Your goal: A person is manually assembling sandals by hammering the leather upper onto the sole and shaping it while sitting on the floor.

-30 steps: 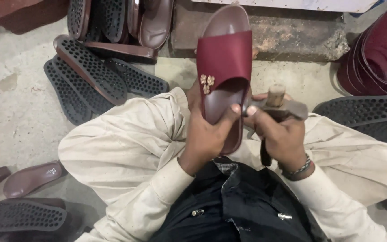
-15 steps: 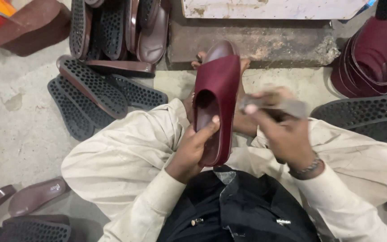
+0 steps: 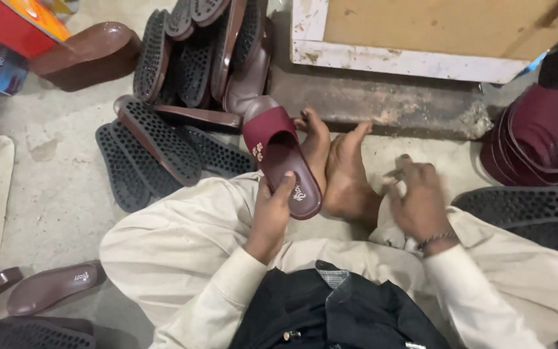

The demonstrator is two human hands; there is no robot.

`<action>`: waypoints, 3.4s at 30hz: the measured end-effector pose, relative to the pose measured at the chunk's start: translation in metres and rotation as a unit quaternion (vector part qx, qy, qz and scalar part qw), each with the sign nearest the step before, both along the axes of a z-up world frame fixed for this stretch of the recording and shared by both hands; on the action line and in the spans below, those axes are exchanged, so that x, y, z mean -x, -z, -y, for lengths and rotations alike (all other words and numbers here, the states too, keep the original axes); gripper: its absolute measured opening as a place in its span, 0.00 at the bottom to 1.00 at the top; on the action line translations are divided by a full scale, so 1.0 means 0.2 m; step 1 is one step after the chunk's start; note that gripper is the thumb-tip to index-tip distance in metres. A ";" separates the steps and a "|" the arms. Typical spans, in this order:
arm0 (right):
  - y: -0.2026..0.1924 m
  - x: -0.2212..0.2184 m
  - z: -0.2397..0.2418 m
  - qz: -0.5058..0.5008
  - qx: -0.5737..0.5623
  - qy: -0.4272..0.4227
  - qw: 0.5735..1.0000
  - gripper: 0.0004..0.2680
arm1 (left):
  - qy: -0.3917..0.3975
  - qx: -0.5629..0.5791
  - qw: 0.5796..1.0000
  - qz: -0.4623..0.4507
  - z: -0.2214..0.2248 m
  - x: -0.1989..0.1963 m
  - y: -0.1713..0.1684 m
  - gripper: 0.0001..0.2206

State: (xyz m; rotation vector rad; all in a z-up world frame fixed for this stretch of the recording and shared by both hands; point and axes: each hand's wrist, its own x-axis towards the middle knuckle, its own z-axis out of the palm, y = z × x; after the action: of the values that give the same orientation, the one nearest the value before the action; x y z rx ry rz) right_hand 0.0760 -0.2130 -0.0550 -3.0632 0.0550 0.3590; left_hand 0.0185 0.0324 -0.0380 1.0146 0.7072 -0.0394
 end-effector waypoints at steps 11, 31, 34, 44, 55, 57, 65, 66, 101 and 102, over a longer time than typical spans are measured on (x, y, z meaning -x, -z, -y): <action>-0.37 0.07 -0.61 -0.251 -0.743 0.107 0.611 0.13 | 0.118 -0.275 0.953 0.045 -0.23 0.05 0.21 0.28; -0.62 -0.79 -1.06 -0.052 -0.688 -0.184 0.700 0.20 | 0.152 -0.669 0.724 0.074 -0.20 -0.07 0.62 0.11; -0.40 -0.68 -0.84 -0.067 -0.641 -0.050 0.763 0.14 | 0.182 -0.648 0.729 0.126 -0.17 -0.18 0.52 0.14; 0.00 -1.13 0.57 0.515 -0.222 -0.069 0.825 0.11 | 0.142 -0.660 0.734 0.071 0.21 -0.56 0.53 0.33; 0.15 -1.29 1.29 0.353 -0.278 0.112 0.886 0.15 | 0.257 -0.806 0.459 0.271 0.15 -0.70 0.74 0.16; 0.11 -1.30 1.33 0.200 -0.273 0.200 0.920 0.21 | 0.396 -0.875 0.222 0.171 0.13 -0.70 0.80 0.17; -0.32 -1.01 -0.06 0.447 -0.314 -0.180 0.818 0.07 | 0.122 -0.663 0.638 0.374 0.20 -0.73 0.50 0.15; -0.28 -1.11 -0.16 0.446 -0.314 -0.179 0.819 0.07 | 0.123 -0.662 0.638 0.374 0.20 -0.73 0.51 0.15; 0.06 -2.27 -0.75 0.030 -0.509 0.155 0.846 0.12 | 0.130 -0.712 0.598 0.345 0.19 -0.75 0.48 0.12; 0.03 -2.25 -0.75 0.029 -0.510 0.153 0.846 0.12 | 0.129 -0.713 0.598 0.344 0.19 -0.74 0.49 0.12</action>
State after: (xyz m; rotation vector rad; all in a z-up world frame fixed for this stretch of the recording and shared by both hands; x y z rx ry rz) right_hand 0.5263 -0.0628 -0.0610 -1.9564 0.2539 0.1763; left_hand 0.1668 -0.0061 -0.1360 2.4756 -0.3528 0.7689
